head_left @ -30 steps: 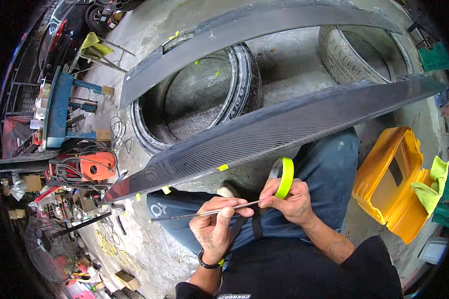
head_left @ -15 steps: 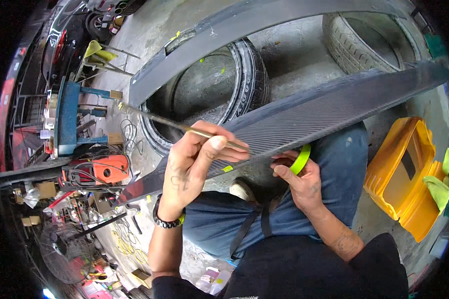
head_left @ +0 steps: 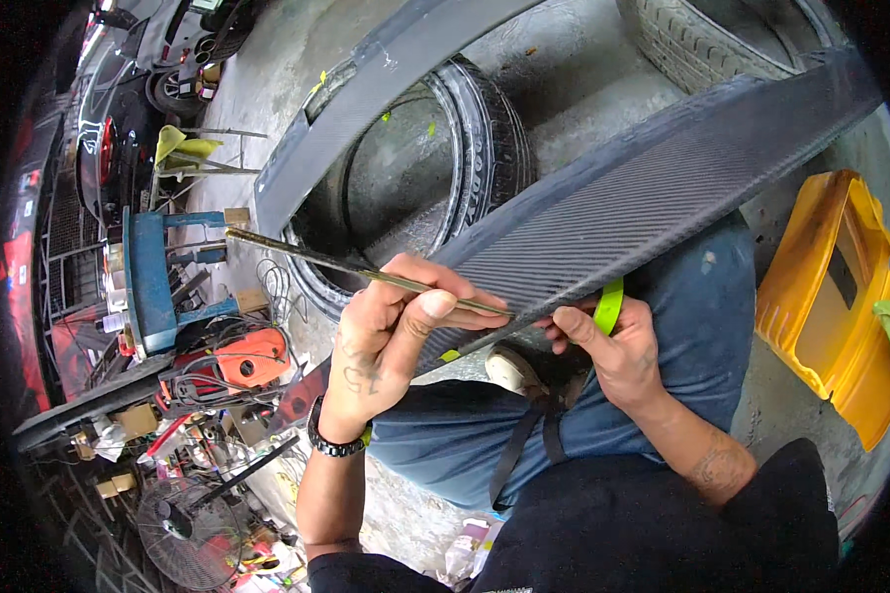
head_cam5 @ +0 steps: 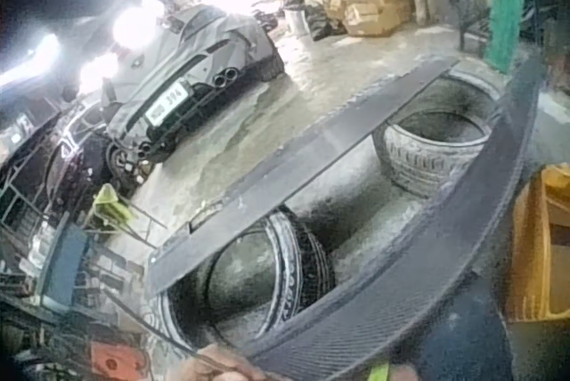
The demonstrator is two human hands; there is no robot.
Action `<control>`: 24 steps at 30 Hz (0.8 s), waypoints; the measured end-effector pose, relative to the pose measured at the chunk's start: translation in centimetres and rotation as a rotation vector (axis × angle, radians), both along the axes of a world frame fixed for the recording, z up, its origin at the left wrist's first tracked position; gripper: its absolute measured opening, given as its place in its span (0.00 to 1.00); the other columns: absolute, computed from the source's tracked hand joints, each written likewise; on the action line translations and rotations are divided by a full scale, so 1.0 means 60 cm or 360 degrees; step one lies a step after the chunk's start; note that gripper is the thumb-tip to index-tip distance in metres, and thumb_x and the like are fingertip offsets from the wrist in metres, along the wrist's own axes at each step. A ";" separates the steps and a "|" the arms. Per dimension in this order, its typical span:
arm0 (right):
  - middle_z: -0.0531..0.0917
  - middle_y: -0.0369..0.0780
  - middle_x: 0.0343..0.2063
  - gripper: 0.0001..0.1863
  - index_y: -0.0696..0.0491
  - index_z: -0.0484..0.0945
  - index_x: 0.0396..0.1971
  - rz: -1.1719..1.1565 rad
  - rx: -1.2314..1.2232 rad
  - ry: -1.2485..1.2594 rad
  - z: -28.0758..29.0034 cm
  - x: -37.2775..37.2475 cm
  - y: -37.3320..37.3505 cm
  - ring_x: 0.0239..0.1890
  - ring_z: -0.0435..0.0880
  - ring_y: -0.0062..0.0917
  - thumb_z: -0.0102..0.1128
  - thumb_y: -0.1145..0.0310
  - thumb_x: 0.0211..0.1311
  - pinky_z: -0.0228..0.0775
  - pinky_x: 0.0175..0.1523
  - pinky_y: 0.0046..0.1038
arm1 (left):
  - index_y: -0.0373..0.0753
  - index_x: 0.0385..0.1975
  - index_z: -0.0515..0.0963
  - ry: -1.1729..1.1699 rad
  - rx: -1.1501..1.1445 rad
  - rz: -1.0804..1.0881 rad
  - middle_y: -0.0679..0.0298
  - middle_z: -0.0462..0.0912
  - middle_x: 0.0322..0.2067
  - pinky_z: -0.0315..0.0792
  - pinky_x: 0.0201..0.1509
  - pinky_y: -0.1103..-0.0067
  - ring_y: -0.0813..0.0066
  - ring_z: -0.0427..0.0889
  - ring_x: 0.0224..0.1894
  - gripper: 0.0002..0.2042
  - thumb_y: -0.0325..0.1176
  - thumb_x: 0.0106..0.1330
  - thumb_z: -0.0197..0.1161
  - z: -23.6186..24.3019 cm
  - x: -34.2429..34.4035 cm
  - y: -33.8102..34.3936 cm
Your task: The person prepares a carbon fiber automotive part by applying yellow tape to its edges and using a thin tool to press the tape into the contours.
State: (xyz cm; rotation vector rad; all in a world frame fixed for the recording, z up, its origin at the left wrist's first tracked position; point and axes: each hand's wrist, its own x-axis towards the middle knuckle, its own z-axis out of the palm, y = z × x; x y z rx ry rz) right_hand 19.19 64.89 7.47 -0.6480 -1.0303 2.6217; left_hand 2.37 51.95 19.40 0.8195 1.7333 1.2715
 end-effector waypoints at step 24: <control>0.89 0.39 0.32 0.10 0.58 0.86 0.36 0.0011 0.0020 -0.0050 -0.006 0.000 0.000 0.28 0.81 0.15 0.67 0.65 0.66 0.75 0.35 0.20 | 0.26 0.44 0.79 0.0359 -0.0132 -0.0024 0.50 0.87 0.42 0.80 0.52 0.73 0.64 0.88 0.46 0.09 0.26 0.72 0.60 0.011 -0.006 -0.021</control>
